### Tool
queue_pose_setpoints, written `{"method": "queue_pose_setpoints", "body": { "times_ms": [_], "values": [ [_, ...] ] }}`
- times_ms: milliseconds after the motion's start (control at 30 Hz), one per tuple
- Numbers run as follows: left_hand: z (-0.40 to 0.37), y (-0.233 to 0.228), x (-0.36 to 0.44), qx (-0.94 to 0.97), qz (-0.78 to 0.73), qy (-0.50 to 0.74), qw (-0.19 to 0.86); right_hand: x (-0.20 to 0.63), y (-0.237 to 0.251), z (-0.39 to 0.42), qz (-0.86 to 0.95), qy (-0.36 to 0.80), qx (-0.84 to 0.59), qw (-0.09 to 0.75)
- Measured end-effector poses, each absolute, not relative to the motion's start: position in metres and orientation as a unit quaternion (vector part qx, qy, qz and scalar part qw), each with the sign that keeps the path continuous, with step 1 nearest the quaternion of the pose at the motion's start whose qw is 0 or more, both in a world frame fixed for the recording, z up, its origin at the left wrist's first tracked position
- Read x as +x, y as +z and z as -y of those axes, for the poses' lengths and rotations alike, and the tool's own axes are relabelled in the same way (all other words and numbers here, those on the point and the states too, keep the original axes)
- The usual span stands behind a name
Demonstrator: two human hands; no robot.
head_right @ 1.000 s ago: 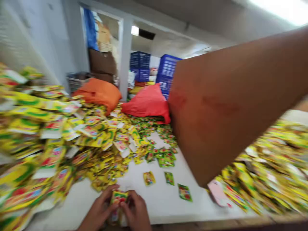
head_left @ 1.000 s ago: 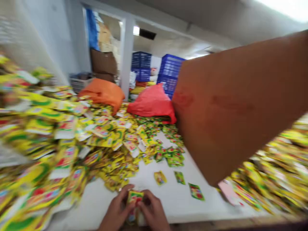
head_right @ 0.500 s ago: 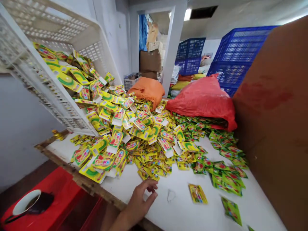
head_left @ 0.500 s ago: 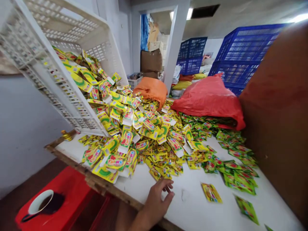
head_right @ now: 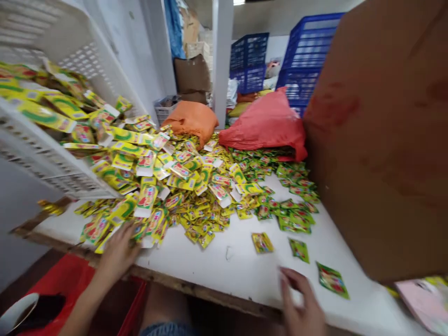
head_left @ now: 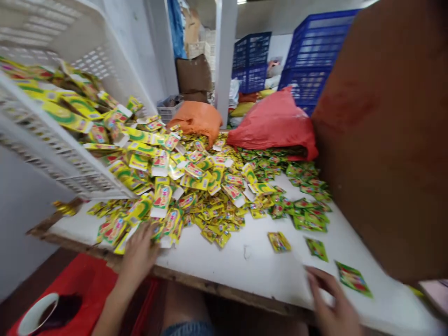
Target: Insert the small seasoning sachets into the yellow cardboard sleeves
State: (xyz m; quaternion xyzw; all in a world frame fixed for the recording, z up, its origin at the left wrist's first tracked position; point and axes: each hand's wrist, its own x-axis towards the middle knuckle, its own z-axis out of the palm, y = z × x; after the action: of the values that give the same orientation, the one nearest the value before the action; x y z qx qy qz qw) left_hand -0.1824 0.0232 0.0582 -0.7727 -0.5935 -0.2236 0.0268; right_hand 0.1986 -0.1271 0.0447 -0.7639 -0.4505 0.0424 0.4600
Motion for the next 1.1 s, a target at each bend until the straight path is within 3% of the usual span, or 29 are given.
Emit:
{"method": "queue_pose_setpoints", "body": {
  "times_ms": [267, 400, 500, 633, 700, 767, 833, 967, 1100],
  "values": [
    [0.004, 0.100, -0.133, -0.738, 0.477, -0.476, -0.001, 0.117, 0.063, 0.104, 0.481, 0.341, -0.591, 0.551],
    [0.034, 0.081, -0.067, -0.866, 0.266, -0.412, -0.096, 0.108, 0.069, 0.101, 0.409, 0.508, -0.471, 0.594],
    [0.047, 0.058, -0.028, -0.853, 0.217, -0.418, -0.225, 0.121, 0.074, 0.100, 0.389, 0.535, -0.427, 0.617],
    [0.051, 0.051, -0.001, -0.618, 0.341, -0.500, -0.502, 0.132, 0.068, 0.106, 0.365, 0.529, -0.447, 0.622],
    [0.048, 0.052, 0.006, -0.485, 0.351, -0.441, -0.669, 0.132, 0.063, 0.110, 0.405, 0.535, -0.459, 0.583],
    [0.043, 0.051, 0.010, -0.392, 0.353, -0.356, -0.772, 0.142, 0.060, 0.113, 0.478, 0.517, -0.486, 0.518],
    [0.039, 0.049, 0.013, -0.345, 0.369, -0.319, -0.802, 0.173, 0.059, 0.111, 0.536, 0.435, -0.553, 0.467],
    [0.036, 0.049, 0.015, -0.322, 0.389, -0.354, -0.787, 0.287, 0.059, 0.099, 0.553, 0.155, -0.723, 0.384],
    [0.037, 0.054, 0.017, -0.313, 0.397, -0.353, -0.787, 0.370, 0.051, 0.089, 0.603, 0.086, -0.766, 0.208]
  ]
}}
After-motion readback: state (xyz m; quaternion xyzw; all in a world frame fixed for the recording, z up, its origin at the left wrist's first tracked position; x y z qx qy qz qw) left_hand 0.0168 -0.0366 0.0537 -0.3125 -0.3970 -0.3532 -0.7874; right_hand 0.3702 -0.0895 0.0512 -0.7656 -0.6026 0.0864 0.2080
